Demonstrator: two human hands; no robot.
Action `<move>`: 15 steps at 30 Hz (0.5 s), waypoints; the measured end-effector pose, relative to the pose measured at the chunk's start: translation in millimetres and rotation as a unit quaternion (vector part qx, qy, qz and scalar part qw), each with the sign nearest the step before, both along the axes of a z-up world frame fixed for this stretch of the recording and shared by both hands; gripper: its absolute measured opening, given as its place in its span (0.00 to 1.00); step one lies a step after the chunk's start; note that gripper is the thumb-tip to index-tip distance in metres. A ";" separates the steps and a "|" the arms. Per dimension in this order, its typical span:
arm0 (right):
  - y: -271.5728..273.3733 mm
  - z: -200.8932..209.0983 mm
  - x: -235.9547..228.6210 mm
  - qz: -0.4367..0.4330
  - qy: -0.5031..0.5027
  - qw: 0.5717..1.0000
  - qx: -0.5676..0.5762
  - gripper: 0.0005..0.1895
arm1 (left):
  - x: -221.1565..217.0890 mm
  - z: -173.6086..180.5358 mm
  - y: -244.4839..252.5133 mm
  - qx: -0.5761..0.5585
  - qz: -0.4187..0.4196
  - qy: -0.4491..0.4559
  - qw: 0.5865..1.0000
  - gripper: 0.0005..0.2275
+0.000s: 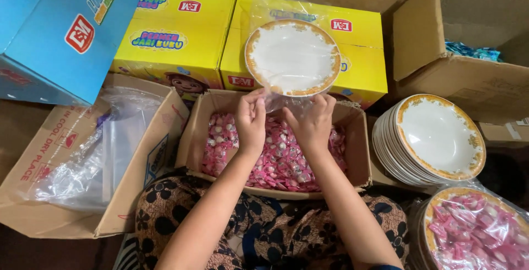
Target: Packing pink-wrapped candies onto decorative plates and wrapping them in plastic film.
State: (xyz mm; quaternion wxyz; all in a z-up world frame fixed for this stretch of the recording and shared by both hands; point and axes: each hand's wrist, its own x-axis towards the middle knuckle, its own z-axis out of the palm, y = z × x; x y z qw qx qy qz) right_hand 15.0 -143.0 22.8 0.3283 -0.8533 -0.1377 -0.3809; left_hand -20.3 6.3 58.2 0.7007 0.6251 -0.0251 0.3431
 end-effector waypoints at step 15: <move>8.9 66.3 -39.6 0.156 0.200 0.822 0.510 0.08 | 17.2 -9.0 -14.0 0.025 -0.009 0.214 0.977 0.07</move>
